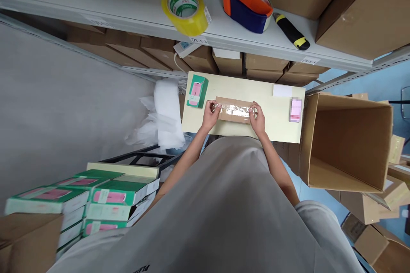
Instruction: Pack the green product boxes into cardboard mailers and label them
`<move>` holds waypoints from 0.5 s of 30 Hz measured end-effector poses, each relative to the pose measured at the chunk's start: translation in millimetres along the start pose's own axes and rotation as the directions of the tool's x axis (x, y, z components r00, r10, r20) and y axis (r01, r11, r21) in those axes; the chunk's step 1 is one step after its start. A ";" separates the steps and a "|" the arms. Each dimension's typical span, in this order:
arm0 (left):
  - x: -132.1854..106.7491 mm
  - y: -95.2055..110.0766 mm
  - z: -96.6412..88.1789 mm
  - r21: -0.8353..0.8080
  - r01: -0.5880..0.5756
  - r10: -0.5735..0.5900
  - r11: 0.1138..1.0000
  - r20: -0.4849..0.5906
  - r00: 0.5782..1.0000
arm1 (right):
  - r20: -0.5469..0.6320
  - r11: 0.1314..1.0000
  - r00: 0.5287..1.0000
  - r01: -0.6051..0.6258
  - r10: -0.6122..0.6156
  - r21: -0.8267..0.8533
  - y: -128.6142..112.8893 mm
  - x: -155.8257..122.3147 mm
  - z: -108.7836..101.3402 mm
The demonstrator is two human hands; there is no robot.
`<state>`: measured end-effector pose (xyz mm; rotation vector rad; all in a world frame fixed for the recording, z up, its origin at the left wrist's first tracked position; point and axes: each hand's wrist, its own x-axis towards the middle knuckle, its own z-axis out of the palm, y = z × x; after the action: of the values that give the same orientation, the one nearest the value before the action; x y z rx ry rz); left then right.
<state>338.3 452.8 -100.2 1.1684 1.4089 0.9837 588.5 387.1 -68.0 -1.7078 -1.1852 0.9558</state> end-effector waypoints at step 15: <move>9.0 -19.0 -14.1 -0.223 0.346 -0.322 0.911 0.137 0.937 | 0.092 0.967 0.974 -0.220 0.209 0.131 39.9 10.1 -8.1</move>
<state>321.4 458.0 -118.2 0.7506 1.3135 0.8163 611.6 386.6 -103.0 -1.7231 -0.9695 1.2173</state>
